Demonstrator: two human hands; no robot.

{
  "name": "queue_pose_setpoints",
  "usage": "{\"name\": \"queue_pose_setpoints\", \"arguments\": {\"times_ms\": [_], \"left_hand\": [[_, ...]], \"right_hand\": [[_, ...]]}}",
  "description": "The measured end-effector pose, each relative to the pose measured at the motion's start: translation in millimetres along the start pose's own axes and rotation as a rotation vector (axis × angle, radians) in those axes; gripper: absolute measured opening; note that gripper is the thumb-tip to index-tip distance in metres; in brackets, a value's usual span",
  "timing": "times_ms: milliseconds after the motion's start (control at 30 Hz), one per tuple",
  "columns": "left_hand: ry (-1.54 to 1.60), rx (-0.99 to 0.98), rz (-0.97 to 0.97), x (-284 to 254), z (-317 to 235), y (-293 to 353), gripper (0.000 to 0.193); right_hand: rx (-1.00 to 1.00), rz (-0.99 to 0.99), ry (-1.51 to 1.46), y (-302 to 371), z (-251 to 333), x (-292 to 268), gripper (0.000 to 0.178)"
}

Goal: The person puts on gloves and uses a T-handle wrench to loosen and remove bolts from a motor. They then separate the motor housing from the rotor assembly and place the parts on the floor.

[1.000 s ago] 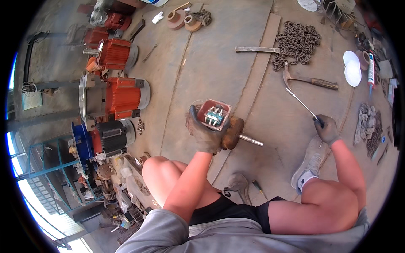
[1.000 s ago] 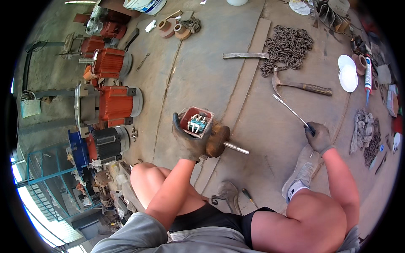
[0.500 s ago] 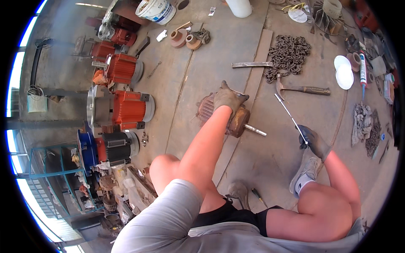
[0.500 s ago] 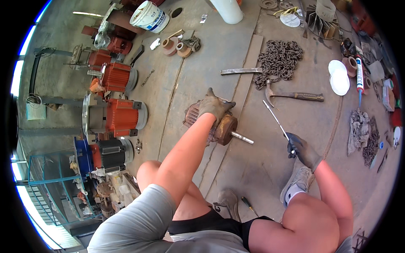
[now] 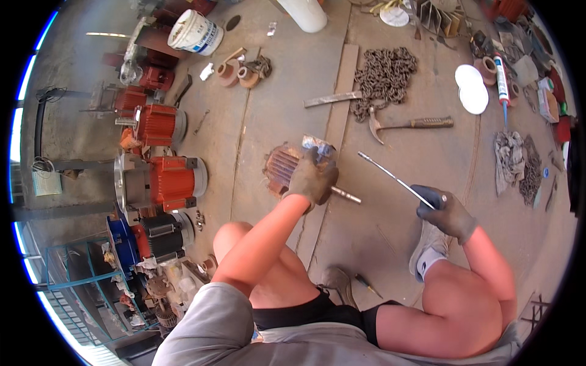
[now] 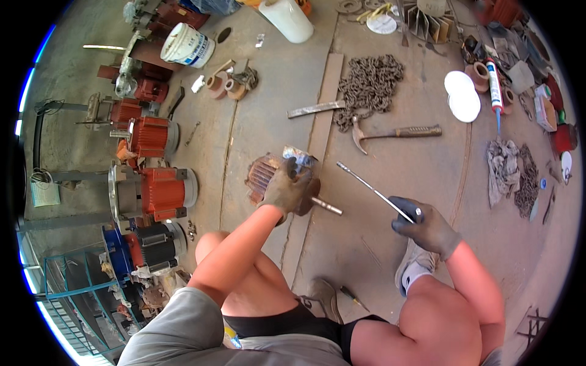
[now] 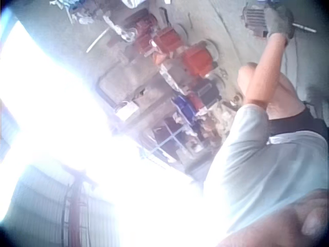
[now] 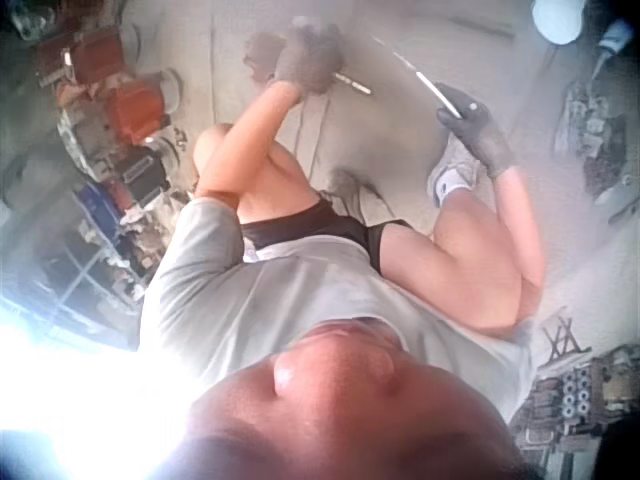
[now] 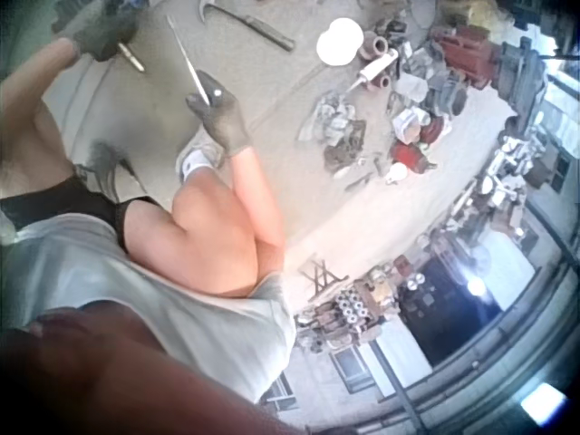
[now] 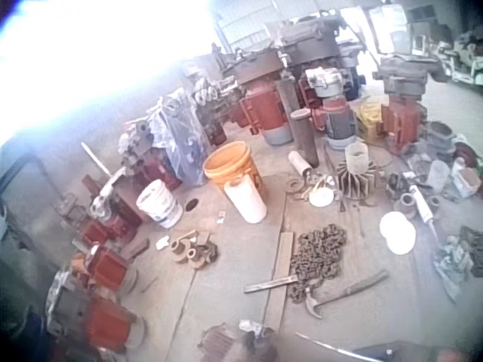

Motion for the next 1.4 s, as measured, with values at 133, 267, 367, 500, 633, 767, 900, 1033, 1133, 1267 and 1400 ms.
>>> {"name": "queue_pose_setpoints", "arguments": {"times_ms": [133,267,367,500,633,767,900,1033,1133,1267,1400], "left_hand": [[0.268,0.048,0.262,58.1,-26.2,100.5,0.064],[0.984,-0.326,0.122,121.0,-7.2,122.9,0.051],[1.346,-0.545,0.062,132.3,7.6,120.4,0.045],[1.306,-0.621,0.113,144.0,26.9,117.6,0.037],[1.275,-0.634,0.099,152.4,36.5,120.2,0.033],[1.243,-0.644,0.091,154.2,35.6,123.1,0.033],[1.240,-0.669,0.089,154.5,32.6,130.0,0.033],[1.255,-0.676,0.085,154.2,29.7,132.4,0.034],[1.235,-0.684,0.093,152.6,29.3,133.4,0.034],[1.216,-0.700,0.114,155.4,28.7,139.0,0.034],[1.208,-0.664,0.122,155.6,32.4,132.6,0.034]], "right_hand": [[0.216,0.105,-0.205,-17.0,-27.1,27.8,0.051],[0.103,0.348,-0.165,-39.9,-35.6,80.8,0.048],[0.123,0.379,-0.071,-51.6,-47.1,101.8,0.045],[0.166,0.410,-0.038,-68.7,-78.1,112.2,0.040],[0.287,0.416,-0.084,-64.3,-82.7,115.5,0.038],[0.355,0.444,-0.209,-64.8,-100.3,115.4,0.037],[0.389,0.458,-0.204,-62.7,-105.8,115.9,0.037],[0.377,0.494,-0.238,-61.8,-108.0,116.6,0.038],[0.397,0.483,-0.253,-61.3,-111.3,115.6,0.038],[0.398,0.474,-0.209,-55.7,-111.1,114.1,0.038],[0.433,0.463,-0.269,-54.1,-111.1,116.2,0.039]]}}
Point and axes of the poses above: each hand's wrist, its own y-axis away from the middle knuckle, its own x-axis out of the palm, z = x × y, the point moved 8 cm from there along -y, towards the middle knuckle, and after that the axes turned 15 degrees about x, right-handed, at the moved point
